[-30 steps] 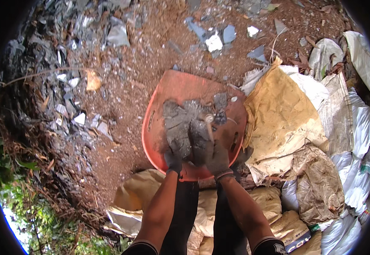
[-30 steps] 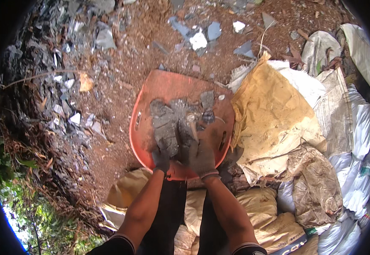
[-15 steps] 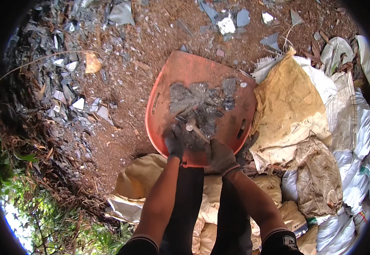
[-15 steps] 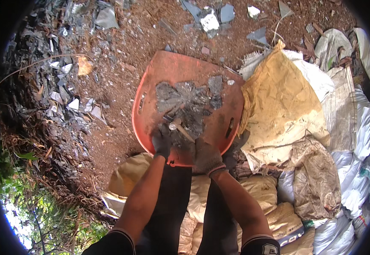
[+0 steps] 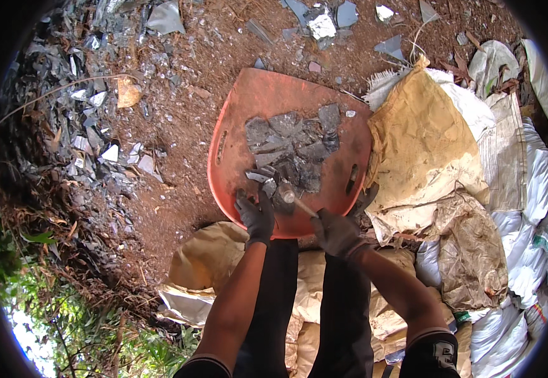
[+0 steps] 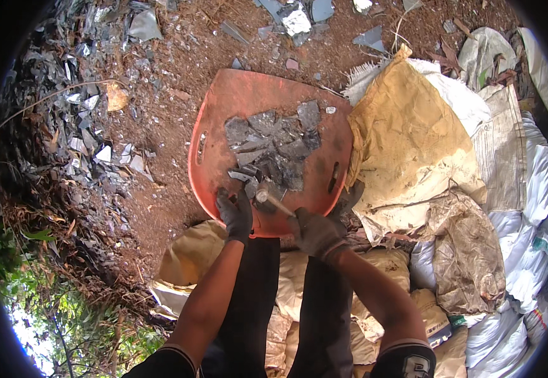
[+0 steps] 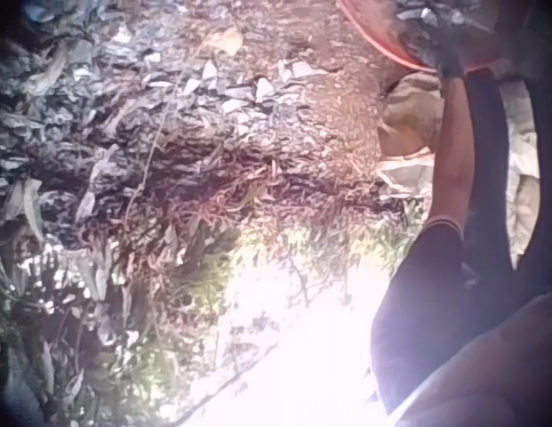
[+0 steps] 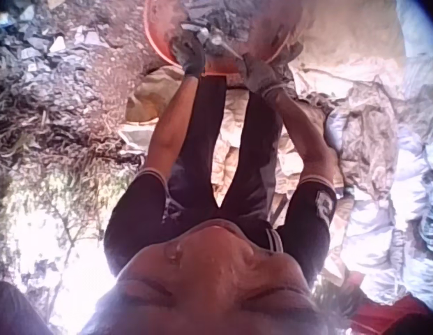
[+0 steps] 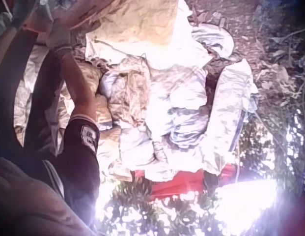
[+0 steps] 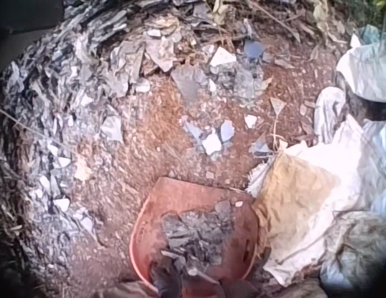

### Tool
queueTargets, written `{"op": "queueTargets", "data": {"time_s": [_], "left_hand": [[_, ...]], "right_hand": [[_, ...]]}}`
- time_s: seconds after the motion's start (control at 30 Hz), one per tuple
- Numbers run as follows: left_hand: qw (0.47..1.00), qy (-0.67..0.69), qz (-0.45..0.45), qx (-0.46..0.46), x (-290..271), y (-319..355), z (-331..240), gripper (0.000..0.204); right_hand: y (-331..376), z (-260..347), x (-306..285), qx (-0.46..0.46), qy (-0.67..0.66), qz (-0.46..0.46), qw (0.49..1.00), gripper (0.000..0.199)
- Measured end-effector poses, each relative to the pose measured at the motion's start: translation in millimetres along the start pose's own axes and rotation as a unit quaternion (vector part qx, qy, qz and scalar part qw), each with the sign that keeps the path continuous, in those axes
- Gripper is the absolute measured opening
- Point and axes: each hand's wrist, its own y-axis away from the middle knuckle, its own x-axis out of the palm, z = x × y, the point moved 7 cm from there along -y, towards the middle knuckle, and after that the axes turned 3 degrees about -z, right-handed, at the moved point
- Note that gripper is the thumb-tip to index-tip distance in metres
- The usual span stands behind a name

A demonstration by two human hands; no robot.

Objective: The person collects slate-like rocks from the ground using a red plastic scoop and transfers them into a white sack. They repeat this process, filling the scoop and pouring the contents into the sack multiple times.

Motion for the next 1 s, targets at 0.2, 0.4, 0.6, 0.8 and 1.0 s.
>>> {"op": "queueTargets", "data": {"time_s": [0.2, 0.4, 0.6, 0.8, 1.0], "left_hand": [[0.923, -0.172, -0.107, 0.326, -57, -17, -83, 0.068], [0.966, -0.141, -0.004, 0.218, -67, -134, -60, 0.077], [0.978, -0.088, 0.191, 0.012, -25, -184, -50, 0.044], [0.983, -0.133, 0.023, 0.128, -27, -177, -56, 0.041], [0.974, -0.126, 0.151, 0.115, 13, -189, -26, 0.046]], "right_hand": [[-9, -46, 58, 0.14, -0.045, -0.051, 0.988, 0.043], [2, -34, -67, -0.004, 0.08, -0.379, 0.922, 0.032], [-31, -99, -81, 0.131, -0.083, -0.37, 0.916, 0.021], [-42, -99, -33, 0.167, -0.084, -0.29, 0.938, 0.012], [-43, -99, -96, 0.161, -0.222, -0.372, 0.887, 0.012]]}}
